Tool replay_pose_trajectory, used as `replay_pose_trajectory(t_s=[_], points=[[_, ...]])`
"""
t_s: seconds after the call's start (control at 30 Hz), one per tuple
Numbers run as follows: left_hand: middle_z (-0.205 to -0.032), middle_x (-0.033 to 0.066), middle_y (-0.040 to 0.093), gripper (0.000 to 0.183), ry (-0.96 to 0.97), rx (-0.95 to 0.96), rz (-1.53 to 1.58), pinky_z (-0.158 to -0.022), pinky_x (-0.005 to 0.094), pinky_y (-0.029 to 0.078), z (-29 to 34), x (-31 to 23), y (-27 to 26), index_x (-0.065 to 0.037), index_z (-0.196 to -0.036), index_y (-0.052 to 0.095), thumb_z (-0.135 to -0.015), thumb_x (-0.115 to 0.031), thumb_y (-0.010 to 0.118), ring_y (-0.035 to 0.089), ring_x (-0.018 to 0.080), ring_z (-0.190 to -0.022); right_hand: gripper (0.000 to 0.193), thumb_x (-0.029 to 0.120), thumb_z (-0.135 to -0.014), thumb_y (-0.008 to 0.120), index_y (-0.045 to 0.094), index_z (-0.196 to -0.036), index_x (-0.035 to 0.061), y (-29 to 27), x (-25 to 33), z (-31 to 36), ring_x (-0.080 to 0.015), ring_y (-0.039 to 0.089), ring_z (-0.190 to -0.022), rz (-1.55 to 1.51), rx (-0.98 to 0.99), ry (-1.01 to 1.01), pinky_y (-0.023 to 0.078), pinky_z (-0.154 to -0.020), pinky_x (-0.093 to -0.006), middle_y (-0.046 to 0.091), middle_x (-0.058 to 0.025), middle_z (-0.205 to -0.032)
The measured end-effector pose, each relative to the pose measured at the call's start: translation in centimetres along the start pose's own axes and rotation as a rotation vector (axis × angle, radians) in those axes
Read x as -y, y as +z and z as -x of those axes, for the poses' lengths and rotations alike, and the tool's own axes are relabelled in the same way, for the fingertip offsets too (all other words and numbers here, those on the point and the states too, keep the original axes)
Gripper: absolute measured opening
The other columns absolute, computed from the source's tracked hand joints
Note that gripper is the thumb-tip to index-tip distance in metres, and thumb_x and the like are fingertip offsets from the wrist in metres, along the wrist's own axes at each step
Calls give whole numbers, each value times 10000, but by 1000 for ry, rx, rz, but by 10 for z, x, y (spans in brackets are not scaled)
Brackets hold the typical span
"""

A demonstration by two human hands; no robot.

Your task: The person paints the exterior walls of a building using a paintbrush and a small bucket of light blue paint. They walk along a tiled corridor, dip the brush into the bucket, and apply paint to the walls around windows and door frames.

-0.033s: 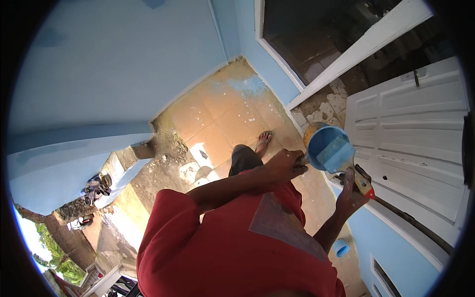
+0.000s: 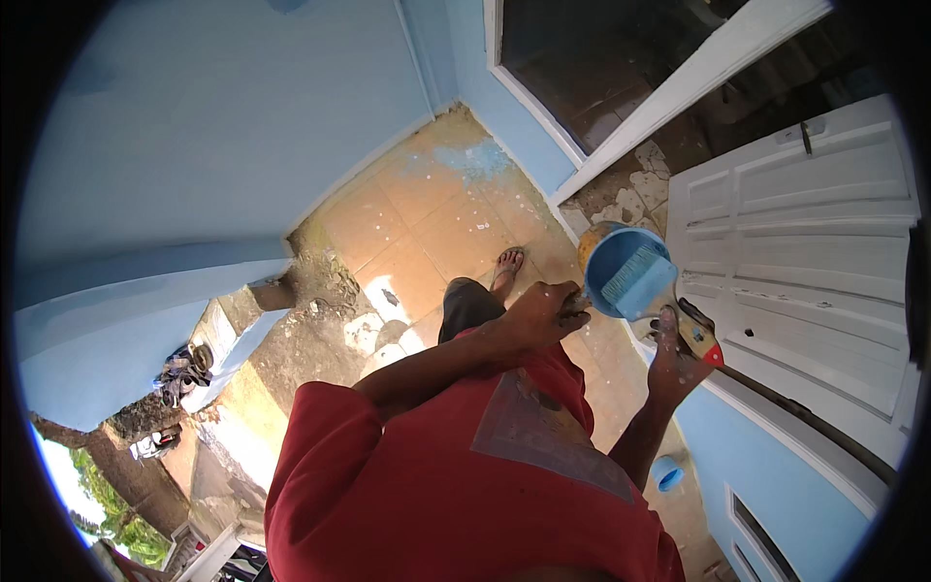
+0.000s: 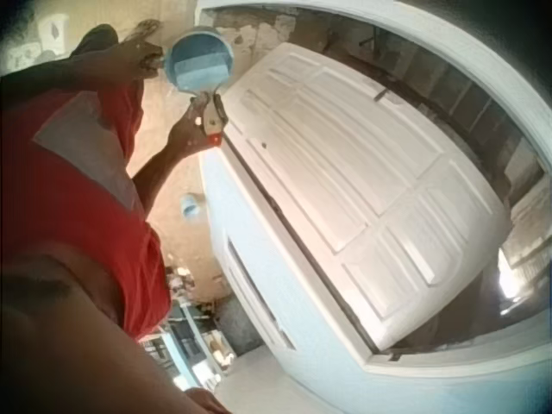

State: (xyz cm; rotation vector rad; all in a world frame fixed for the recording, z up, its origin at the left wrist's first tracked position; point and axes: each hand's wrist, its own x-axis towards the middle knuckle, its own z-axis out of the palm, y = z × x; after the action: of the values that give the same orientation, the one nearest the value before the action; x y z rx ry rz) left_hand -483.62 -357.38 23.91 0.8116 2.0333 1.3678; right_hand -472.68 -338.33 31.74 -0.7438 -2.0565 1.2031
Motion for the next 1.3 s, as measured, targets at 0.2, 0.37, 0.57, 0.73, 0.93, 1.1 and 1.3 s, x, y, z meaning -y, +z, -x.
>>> replay_pose_trajectory(t_s=[0.2, 0.37, 0.57, 0.73, 0.93, 1.1, 1.3], points=[[-746, 198, 673, 419, -193, -214, -115, -642, 413, 506, 82, 9, 16, 40, -1228, 600, -918, -194, 757, 663, 267, -634, 222, 87, -874, 817, 698, -1012, -39, 33, 38, 17, -179, 744, -742, 42, 384, -164, 565, -667, -318, 739, -124, -832], [-765, 229, 677, 329, -219, -349, -5, -649, 429, 528, 131, -5, 11, 45, -1068, 616, -911, -210, 751, 697, 370, -710, 222, 206, -878, 831, 702, -924, 31, 81, 25, 53, -259, 723, -662, 251, 480, -228, 554, -643, -365, 744, -131, -803], [-915, 291, 705, 459, -187, -437, 38, -779, 500, 566, 162, 14, 15, 82, -1175, 620, -884, -246, 755, 694, 475, -875, 306, 301, -869, 832, 679, -917, 41, 119, 50, 84, -436, 717, -774, 481, 545, -357, 553, -707, -488, 736, -183, -836], [-828, 285, 675, 418, -225, -522, 56, -732, 492, 538, 171, 24, -14, 74, -1086, 612, -894, -266, 761, 685, 470, -822, 256, 217, -878, 837, 689, -898, 9, 149, 71, 84, -307, 744, -729, 299, 600, -416, 564, -645, -397, 744, -149, -828], [-819, 283, 671, 381, -254, -674, 155, -724, 484, 537, 178, 56, -74, 49, -1059, 625, -895, -269, 758, 686, 463, -802, 269, 162, -917, 813, 684, -935, -73, 206, 102, 94, -177, 684, -680, -20, 607, -245, 558, -623, -321, 730, -128, -833], [-825, 274, 679, 382, -283, -737, 167, -732, 477, 537, 180, 83, -132, 33, -1048, 635, -880, -281, 770, 692, 447, -802, 361, 192, -925, 815, 657, -1073, -96, 266, 94, 94, -146, 663, -730, -237, 549, -42, 536, -628, -269, 715, -119, -896], [-836, 287, 673, 422, -300, -809, 136, -743, 494, 532, 186, 113, -189, 59, -1036, 634, -887, -316, 759, 685, 454, -799, 318, 165, -998, 653, 576, -1196, -72, 321, 97, 96, -236, 692, -871, -635, 648, 334, 559, -717, -345, 680, -190, -1090]])
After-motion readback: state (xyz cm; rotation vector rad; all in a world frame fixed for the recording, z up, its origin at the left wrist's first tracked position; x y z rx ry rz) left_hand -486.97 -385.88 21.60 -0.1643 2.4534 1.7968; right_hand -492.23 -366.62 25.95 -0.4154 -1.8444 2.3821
